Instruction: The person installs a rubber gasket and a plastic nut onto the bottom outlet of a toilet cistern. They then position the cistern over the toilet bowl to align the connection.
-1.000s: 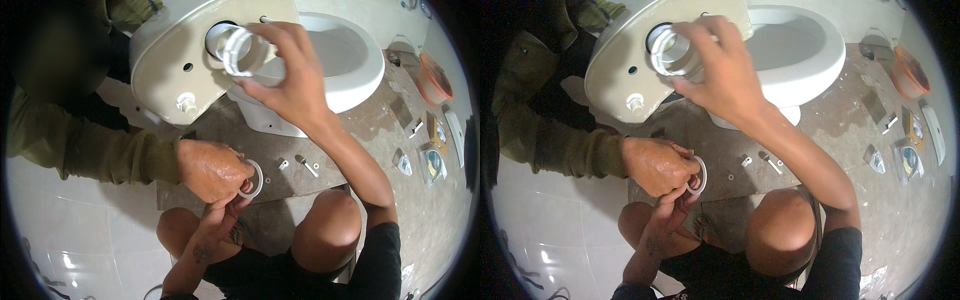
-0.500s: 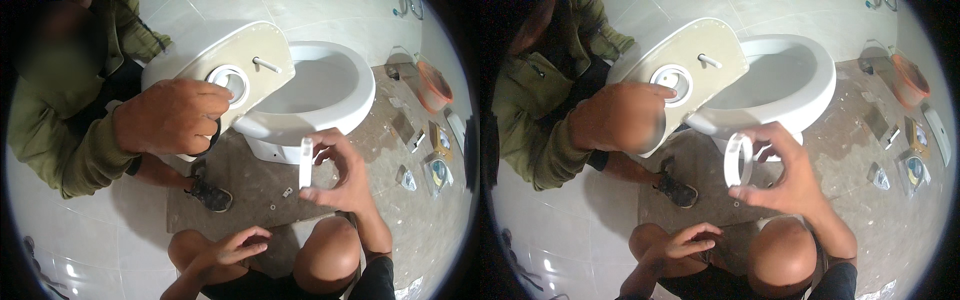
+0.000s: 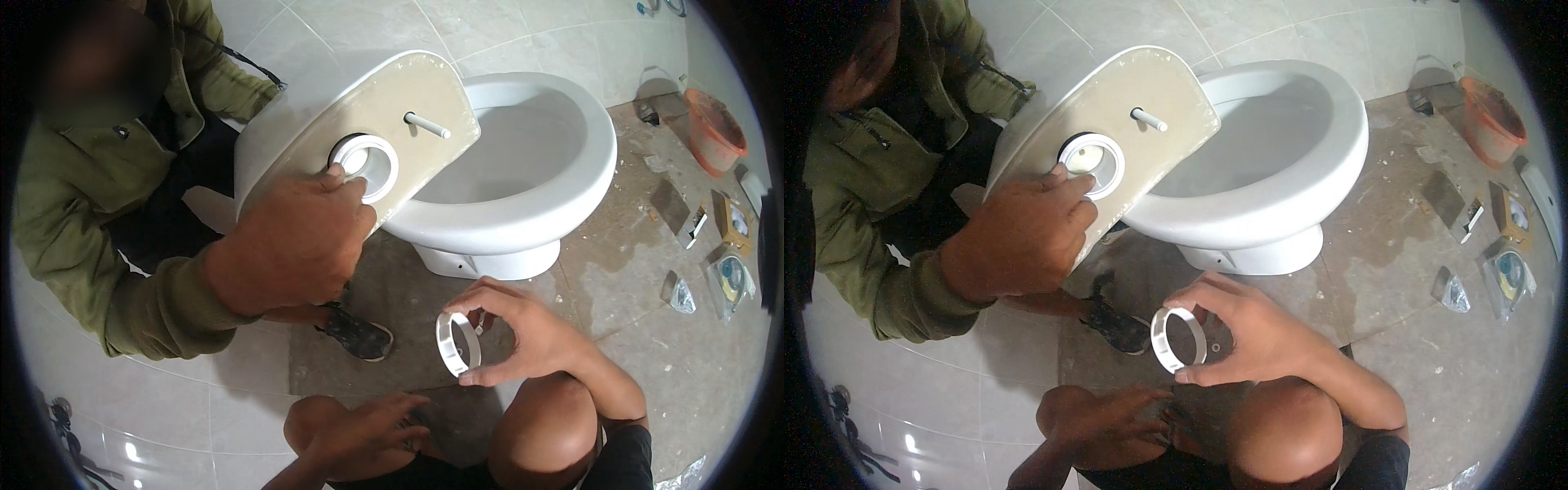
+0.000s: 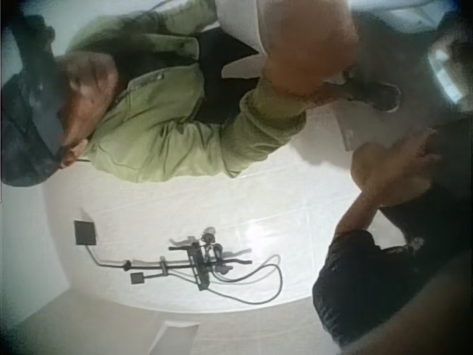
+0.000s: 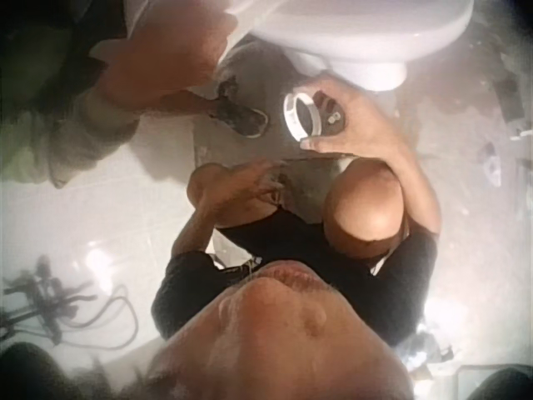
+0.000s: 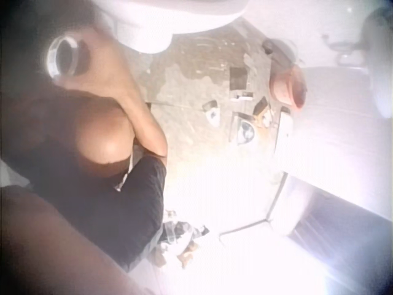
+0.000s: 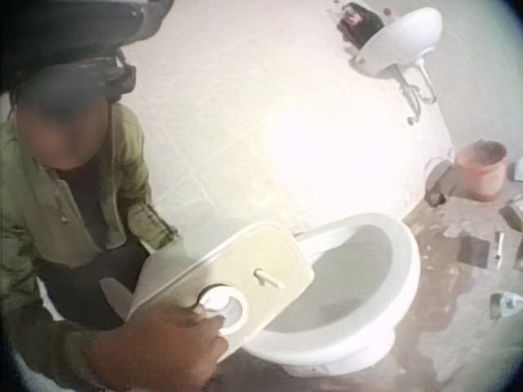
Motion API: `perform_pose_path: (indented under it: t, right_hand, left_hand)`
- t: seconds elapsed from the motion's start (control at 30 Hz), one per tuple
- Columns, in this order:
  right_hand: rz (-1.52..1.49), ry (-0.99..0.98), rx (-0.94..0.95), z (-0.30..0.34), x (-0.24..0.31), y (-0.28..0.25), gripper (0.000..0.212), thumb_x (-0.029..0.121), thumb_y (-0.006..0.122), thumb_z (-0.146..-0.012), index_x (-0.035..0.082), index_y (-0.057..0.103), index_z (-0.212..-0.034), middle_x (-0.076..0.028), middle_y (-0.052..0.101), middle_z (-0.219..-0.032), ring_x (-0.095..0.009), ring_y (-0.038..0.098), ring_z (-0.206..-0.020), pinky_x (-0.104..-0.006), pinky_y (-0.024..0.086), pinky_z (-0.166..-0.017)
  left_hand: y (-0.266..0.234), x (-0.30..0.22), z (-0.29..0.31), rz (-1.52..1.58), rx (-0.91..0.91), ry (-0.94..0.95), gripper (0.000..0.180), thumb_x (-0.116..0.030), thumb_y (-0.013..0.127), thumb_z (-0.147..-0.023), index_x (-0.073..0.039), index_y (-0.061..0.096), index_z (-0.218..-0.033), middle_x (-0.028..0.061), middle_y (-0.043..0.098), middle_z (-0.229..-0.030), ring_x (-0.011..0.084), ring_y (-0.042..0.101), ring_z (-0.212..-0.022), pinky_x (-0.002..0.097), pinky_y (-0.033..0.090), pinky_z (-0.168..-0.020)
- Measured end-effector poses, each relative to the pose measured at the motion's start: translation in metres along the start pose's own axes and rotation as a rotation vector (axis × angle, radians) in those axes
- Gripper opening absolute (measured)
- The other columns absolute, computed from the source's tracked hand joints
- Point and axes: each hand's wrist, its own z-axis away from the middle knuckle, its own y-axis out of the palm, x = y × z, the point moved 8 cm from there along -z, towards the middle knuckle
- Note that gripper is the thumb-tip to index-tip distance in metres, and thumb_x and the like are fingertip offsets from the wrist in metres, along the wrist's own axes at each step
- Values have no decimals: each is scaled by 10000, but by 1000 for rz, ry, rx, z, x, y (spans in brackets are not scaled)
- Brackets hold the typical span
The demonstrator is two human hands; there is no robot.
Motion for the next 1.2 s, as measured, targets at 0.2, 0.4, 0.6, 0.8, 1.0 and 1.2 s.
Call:
perform_pose_path:
  t: [0.2, 0.4, 0.6, 0.8, 1.0, 1.2]
  right_hand:
    - [-60, -13, 88, 1, -14, 10, 646, 239, 872, -694, 27, 577, -1228, -137, 609, -1134, -290, 629, -1054, -371, 532, -878]
    - [-330, 170, 193, 2, -32, 24, 679, 225, 884, -701, 17, 556, -1257, -149, 623, -1177, -259, 644, -1082, -359, 557, -906]
    - [-268, 150, 352, 5, -33, 32, 699, 258, 891, -715, 28, 546, -1277, -142, 627, -1229, -271, 648, -1117, -390, 576, -921]
    - [-222, 68, 217, -9, -27, 21, 784, 251, 842, -724, 35, 472, -1381, -187, 607, -1239, -350, 642, -1104, -422, 572, -906]
    - [210, 116, -95, -67, 9, -23, 946, 211, 760, -710, -98, 305, -1481, -325, 637, -1050, -429, 663, -973, -434, 527, -847]
    - [204, 269, -5, -107, 0, -20, 1042, 259, 743, -727, -113, 175, -1518, -315, 658, -867, -420, 682, -819, -424, 526, -755]
  left_hand:
    - [4, -5, -8, 238, 18, -73, 562, -249, 641, -946, -29, 441, -1423, 224, 560, -1292, 370, 578, -1170, 440, 473, -982]
    - [18, 19, -27, 49, 72, -122, 595, -356, 665, -944, -47, 466, -1413, 209, 599, -1251, 386, 588, -1159, 445, 491, -962]
    - [21, 21, -34, 128, 131, -122, 558, -352, 646, -956, -73, 464, -1403, 217, 588, -1284, 394, 596, -1173, 484, 495, -961]
    - [-14, 37, -41, -56, -252, -181, 526, -365, 712, -885, -70, 575, -1298, 177, 642, -1152, 377, 620, -1088, 439, 501, -932]
    - [-200, -49, 8, -922, -1310, -75, 740, -143, 819, -753, -21, 461, -1389, 194, 525, -1289, 330, 486, -1217, 503, 374, -1030]
    - [-262, -72, -36, -1137, -1324, -89, 936, -333, 893, -667, -132, 421, -1451, 167, 353, -1492, 362, 334, -1403, 613, 245, -1127]
